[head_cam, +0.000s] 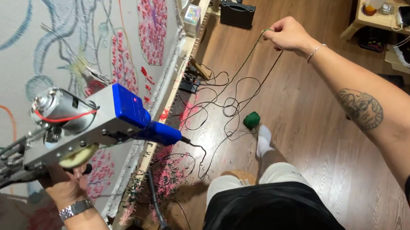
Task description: The recorder uses a tufting gun to apply yarn to a large canvas frame to create a rug.
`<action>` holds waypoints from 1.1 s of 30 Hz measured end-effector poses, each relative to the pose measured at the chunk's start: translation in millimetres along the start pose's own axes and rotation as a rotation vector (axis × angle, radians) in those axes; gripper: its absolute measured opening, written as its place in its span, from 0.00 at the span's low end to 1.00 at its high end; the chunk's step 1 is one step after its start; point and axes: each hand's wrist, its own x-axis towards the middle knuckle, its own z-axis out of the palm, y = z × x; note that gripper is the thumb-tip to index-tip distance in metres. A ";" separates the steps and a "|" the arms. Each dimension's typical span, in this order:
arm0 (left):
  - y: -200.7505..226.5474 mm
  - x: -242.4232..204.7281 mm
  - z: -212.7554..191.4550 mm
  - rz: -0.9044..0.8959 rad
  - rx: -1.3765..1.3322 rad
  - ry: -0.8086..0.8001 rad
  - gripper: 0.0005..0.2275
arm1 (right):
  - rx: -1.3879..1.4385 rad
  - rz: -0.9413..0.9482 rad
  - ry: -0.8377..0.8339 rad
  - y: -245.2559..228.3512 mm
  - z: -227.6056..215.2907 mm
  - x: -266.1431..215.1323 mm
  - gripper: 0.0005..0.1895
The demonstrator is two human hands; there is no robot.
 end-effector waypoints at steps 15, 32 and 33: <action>-69.2 40.5 -46.8 0.397 0.604 -0.121 0.09 | 0.051 -0.027 -0.041 -1.3 17.3 21.4 0.14; -52.1 67.8 120.3 0.005 -0.174 0.005 0.06 | -0.157 -0.298 -0.318 -79.4 4.6 1.7 0.31; -52.9 67.1 126.5 0.016 -0.174 0.011 0.06 | -0.160 -0.309 -0.322 -94.9 1.9 -9.1 0.31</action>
